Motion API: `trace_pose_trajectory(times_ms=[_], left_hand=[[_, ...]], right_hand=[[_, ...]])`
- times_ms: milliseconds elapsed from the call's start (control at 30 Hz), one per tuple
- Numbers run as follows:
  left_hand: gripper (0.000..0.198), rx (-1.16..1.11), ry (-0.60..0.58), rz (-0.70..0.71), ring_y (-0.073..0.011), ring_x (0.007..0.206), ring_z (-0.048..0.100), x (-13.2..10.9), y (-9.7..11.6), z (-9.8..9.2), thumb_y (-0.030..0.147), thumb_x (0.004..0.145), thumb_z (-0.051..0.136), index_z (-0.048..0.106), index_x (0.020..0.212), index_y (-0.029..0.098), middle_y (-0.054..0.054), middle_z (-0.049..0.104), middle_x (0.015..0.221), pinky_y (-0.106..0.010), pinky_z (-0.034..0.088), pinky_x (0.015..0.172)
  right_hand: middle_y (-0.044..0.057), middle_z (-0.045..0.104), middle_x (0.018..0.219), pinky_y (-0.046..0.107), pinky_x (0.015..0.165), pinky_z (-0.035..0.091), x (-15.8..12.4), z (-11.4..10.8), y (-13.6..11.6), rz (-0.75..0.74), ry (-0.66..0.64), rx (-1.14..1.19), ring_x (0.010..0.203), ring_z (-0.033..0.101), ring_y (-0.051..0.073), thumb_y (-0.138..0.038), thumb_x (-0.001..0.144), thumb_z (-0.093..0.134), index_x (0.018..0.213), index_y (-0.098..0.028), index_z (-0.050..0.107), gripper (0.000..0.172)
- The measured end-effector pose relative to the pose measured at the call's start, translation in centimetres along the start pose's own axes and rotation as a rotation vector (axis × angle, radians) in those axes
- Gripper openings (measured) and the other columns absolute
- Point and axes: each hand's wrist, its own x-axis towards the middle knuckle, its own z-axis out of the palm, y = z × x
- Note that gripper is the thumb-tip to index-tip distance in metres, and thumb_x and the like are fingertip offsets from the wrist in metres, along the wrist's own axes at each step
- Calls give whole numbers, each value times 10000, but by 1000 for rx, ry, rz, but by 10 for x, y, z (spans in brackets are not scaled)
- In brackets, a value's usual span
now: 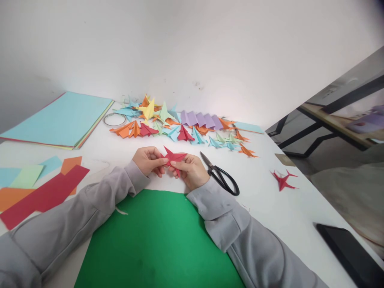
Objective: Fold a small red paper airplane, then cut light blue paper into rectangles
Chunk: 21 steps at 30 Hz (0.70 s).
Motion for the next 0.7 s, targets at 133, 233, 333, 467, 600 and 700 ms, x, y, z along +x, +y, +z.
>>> trace_pose_trajectory(times_ms=[133, 233, 333, 467, 600, 700], left_hand=[[433, 21, -6, 15, -114, 324, 535, 1, -2, -1, 370, 465, 824, 476, 567, 132, -4, 593, 411, -206, 450, 308], [427, 34, -4, 19, -112, 322, 533, 1, -3, -3, 369, 480, 819, 474, 573, 135, -3, 593, 412, -203, 447, 309], [418, 37, -11, 15, -115, 329, 538, 1, -3, -3, 364, 485, 818, 480, 579, 135, -4, 592, 411, -209, 455, 316], [403, 28, -18, 12, -120, 337, 542, 1, -3, -3, 345, 492, 817, 484, 575, 134, -6, 592, 414, -212, 452, 315], [397, -13, -1, -32, -128, 327, 540, 0, 0, -1, 298, 468, 827, 475, 550, 132, -14, 591, 408, -209, 439, 299], [384, -64, 2, -72, -144, 325, 545, 0, 3, 0, 256, 450, 829, 478, 539, 130, -17, 585, 401, -227, 445, 292]], right_hand=[[23, 636, 480, 194, 352, 364, 0, 0, 0, 8, -3, 3, 368, 505, 82, -226, 509, 775, 590, -117, 668, 173], [22, 634, 480, 196, 354, 372, 0, -1, 0, 0, -4, 4, 370, 508, 83, -252, 515, 781, 583, -120, 661, 191], [23, 636, 486, 200, 354, 383, 1, -1, 1, -25, -3, -18, 374, 515, 88, -304, 536, 779, 582, -122, 657, 224], [25, 643, 498, 203, 358, 387, 1, -2, 4, -84, -3, -97, 367, 510, 84, -288, 539, 786, 587, -120, 658, 216], [16, 641, 492, 196, 352, 375, 0, -2, 4, -65, 13, -66, 360, 507, 80, -248, 516, 787, 580, -125, 656, 191], [13, 636, 481, 191, 342, 364, 0, -1, 3, -49, 26, -51, 349, 501, 77, -230, 504, 780, 566, -123, 653, 177]])
